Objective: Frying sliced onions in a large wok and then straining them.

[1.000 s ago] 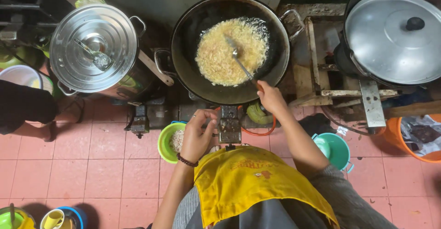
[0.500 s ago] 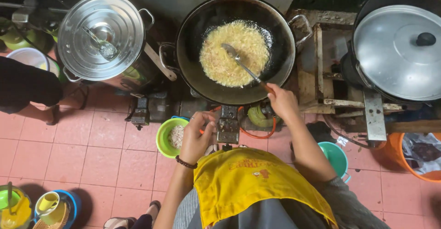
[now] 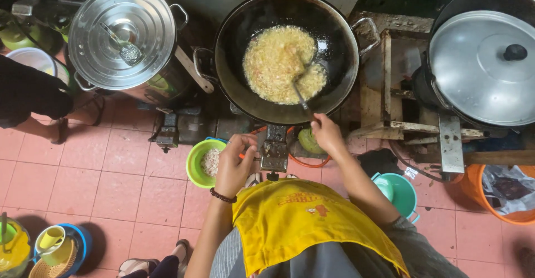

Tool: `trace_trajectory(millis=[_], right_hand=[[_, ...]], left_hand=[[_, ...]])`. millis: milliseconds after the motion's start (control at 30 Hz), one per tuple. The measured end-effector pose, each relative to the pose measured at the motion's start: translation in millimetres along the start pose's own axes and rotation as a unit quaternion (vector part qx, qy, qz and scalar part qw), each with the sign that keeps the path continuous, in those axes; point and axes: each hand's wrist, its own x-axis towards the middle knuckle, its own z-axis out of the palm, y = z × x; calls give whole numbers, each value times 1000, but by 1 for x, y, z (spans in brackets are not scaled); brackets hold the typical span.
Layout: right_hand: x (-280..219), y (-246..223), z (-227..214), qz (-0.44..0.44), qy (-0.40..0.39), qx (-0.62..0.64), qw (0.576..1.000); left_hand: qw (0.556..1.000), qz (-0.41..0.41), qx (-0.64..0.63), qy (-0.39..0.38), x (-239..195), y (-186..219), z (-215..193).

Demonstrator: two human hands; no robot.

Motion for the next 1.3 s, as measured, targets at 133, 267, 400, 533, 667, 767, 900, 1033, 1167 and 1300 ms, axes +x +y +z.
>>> trace_trajectory(millis=[133, 267, 400, 533, 667, 767, 900, 1033, 1167, 1300], right_hand=[[3, -3, 7, 153, -137, 262, 943], [-9, -31, -5, 181, -214, 383, 880], [-9, -26, -5, 91, -181, 331, 922], [-25, -59, -30, -80, -57, 99, 990], [-31, -80, -69, -124, 67, -143, 980], [-24, -78, -96, -65, 102, -183, 976], [-18, -65, -122, 51, 107, -270, 955], [-13, 7, -102, -21, 83, -277, 957], [-23, 11, -66, 47, -58, -69, 995], [-24, -5, -52, 79, -126, 68, 987]], left_hand=[[1000, 9, -17, -7, -1, -5, -1], [999, 33, -19, -1, 0, -5, -7], [999, 40, -14, 9, -1, -9, -10], [999, 35, 4, 13, -3, -3, -11], [999, 40, 23, 25, -5, -4, -15], [998, 45, 36, 34, -5, -4, -17], [997, 50, 46, 39, -3, -5, -16], [997, 51, 27, 44, -3, -7, -14], [998, 44, 21, 41, -3, -5, -12], [998, 46, 14, 39, -2, -3, -14]])
